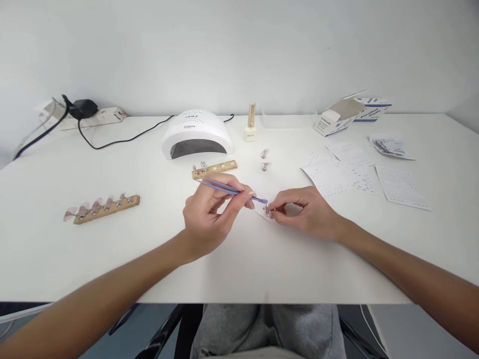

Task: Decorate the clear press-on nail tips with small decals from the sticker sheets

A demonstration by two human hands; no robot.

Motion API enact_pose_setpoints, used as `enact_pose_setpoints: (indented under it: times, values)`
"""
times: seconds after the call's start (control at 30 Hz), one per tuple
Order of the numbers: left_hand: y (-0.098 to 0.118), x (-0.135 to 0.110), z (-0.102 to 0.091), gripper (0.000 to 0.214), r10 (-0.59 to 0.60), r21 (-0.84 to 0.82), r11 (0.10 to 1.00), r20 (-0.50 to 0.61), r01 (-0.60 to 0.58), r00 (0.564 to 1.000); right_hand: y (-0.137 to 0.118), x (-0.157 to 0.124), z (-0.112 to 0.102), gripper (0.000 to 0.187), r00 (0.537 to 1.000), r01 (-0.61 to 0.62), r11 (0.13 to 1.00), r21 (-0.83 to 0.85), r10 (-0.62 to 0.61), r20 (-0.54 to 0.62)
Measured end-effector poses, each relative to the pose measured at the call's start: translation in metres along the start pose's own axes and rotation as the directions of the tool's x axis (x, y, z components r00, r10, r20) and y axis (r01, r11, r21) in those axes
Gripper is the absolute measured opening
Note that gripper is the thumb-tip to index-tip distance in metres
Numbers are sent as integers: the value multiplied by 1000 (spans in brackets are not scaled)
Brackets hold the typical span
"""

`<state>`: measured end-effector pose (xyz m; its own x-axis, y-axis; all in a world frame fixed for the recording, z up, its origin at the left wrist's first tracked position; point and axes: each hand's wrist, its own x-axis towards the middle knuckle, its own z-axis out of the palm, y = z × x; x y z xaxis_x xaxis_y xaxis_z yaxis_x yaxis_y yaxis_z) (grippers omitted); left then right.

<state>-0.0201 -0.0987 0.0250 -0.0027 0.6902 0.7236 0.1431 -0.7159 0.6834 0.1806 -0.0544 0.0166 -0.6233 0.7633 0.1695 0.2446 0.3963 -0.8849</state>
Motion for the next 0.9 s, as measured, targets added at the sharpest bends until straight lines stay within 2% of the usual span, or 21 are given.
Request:
enact_pose_setpoints:
  times: [0.17, 0.27, 0.37, 0.5, 0.57, 0.7, 0.77, 0.9]
  values:
    - [0, 3, -1, 25, -4, -26, 1000, 14, 4, 1000, -1, 1, 1, 9, 997, -75, 996, 39, 75, -1]
    - [0, 4, -1, 22, -31, -46, 998, -15, 30, 999, -3, 3, -1, 6, 990, -121, 990, 73, 126, -58]
    - [-3, 6, -3, 17, -108, -37, 994, -64, 105, 992, -3, 7, -10, 7, 975, -135, 970, 203, 166, -148]
    - [-5, 12, -9, 11, -254, -4, 967, -85, 254, 964, 1, 14, -27, 9, 948, -82, 939, 333, 176, -264]
    - [-4, 16, -11, 9, -366, 18, 930, -56, 368, 929, 4, 17, -33, 10, 934, -52, 920, 388, 182, -307]
    - [-4, 20, -15, 21, -601, 170, 794, 76, 584, 796, 8, 19, -39, 8, 922, -29, 896, 442, 195, -335]
    - [-6, 19, -16, 26, -653, 288, 744, 122, 603, 748, 7, 19, -41, 8, 921, -34, 898, 438, 198, -335]
    - [-13, 15, -17, 30, -689, 485, 690, 209, 538, 694, 6, 19, -45, 13, 917, -118, 930, 348, 236, -321]
